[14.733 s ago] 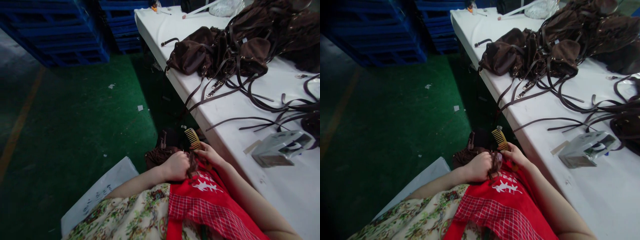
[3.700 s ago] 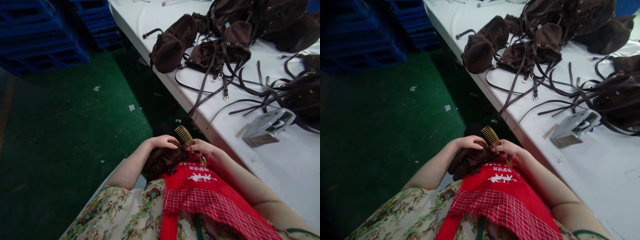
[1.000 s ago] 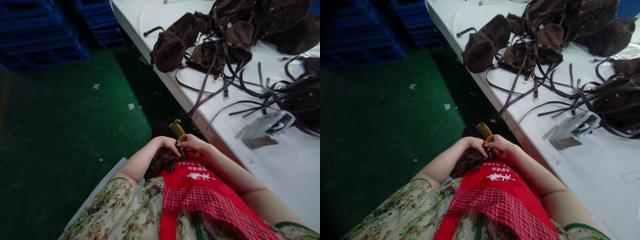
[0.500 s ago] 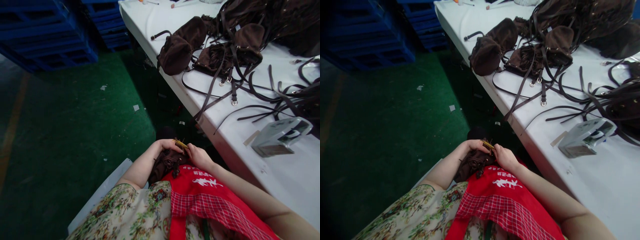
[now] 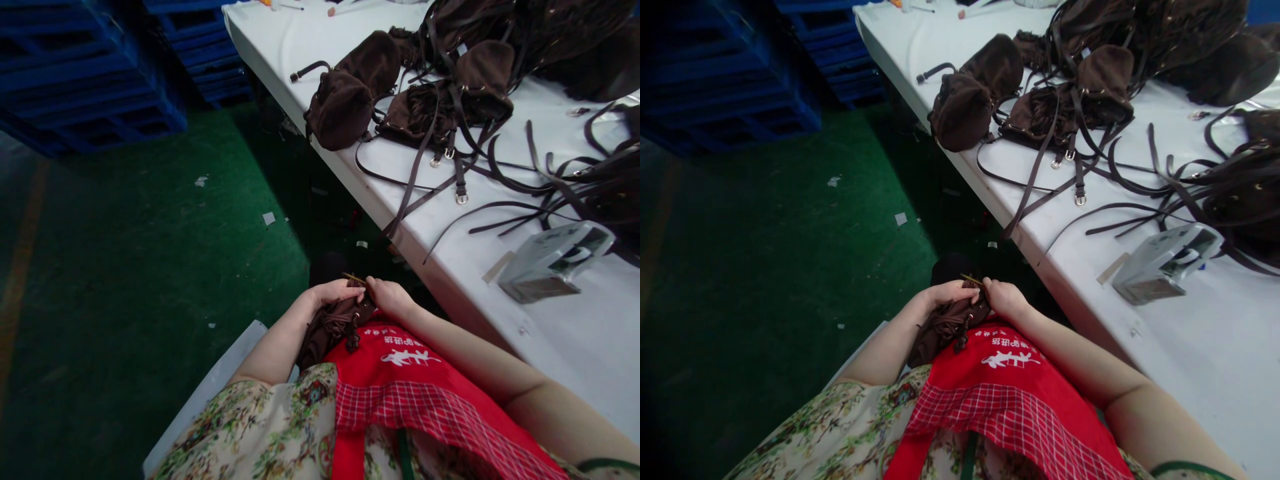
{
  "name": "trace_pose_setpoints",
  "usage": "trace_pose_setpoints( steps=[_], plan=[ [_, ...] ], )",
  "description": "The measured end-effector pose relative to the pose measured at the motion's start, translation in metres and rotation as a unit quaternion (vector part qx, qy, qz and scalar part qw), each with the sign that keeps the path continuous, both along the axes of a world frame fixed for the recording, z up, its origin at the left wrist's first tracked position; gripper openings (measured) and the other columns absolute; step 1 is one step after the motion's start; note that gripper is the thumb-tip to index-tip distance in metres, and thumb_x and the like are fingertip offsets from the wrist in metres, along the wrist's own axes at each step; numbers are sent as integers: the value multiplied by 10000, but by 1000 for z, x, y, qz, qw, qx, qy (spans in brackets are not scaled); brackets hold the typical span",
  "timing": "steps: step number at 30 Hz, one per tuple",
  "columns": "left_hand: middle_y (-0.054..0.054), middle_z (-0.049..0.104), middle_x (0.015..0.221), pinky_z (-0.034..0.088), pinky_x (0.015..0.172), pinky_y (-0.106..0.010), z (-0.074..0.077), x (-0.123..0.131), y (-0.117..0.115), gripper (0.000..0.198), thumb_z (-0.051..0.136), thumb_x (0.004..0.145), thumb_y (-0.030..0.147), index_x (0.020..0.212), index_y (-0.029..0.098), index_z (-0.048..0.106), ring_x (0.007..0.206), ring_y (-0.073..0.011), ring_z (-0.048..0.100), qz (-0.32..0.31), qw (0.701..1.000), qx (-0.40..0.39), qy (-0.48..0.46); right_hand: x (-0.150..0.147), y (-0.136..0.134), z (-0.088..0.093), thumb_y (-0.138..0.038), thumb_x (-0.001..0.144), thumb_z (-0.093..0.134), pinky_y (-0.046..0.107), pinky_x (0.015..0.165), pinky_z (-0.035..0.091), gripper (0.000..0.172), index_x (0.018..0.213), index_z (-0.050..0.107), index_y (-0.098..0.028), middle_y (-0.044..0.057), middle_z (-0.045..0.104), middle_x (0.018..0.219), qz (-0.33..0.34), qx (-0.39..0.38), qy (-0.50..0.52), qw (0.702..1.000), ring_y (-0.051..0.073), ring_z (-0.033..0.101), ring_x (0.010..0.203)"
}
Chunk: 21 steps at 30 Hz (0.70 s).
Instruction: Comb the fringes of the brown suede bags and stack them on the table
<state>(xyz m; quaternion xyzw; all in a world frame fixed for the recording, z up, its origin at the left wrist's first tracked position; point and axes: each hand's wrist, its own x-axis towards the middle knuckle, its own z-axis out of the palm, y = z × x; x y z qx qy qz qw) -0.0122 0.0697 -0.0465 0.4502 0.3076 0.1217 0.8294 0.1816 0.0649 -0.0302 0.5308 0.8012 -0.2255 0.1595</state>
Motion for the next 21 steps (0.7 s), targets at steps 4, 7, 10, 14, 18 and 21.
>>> trace_pose_setpoints(
  steps=[4,7,10,14,18,21],
  plan=[
    [-12,594,767,419,642,-210,14,-2,-6,401,579,811,522,739,130,616,664,-93,521,-24,997,72,-1,33,19,-16,-276,985,286,279,643,398,294,1018,520,-101,162,668,870,-74,-5,-15,997,222,656,787],
    [-15,598,767,423,642,-217,15,-5,-7,399,591,801,526,748,131,620,660,-97,522,0,998,66,5,49,19,-7,-307,1002,218,261,658,386,353,1016,517,-120,131,669,867,-106,11,7,994,188,641,772],
    [-16,607,753,430,626,-227,9,-5,-5,376,627,779,506,752,131,622,637,-99,527,20,999,42,0,42,3,15,-364,1001,197,247,652,381,363,988,507,-175,71,661,829,-86,37,123,988,169,621,740],
    [-15,629,777,446,675,-240,2,0,-1,317,739,691,429,746,134,636,679,-112,553,11,1000,24,-10,14,-19,33,-386,988,257,245,621,371,304,941,498,-206,52,659,833,7,42,136,990,166,622,716],
    [9,606,692,435,664,-229,5,-1,-1,307,796,634,364,755,128,642,642,-96,538,-34,998,18,-50,2,-17,20,-331,979,311,242,589,372,236,977,501,-191,78,670,867,40,20,29,999,175,645,731],
    [-22,633,754,451,738,-242,9,-4,-5,326,746,691,426,725,119,641,708,-113,574,-15,999,10,-51,13,-6,0,-333,970,343,247,589,388,226,1013,507,-184,93,676,876,12,-16,-2,1000,191,656,757]
  ],
)
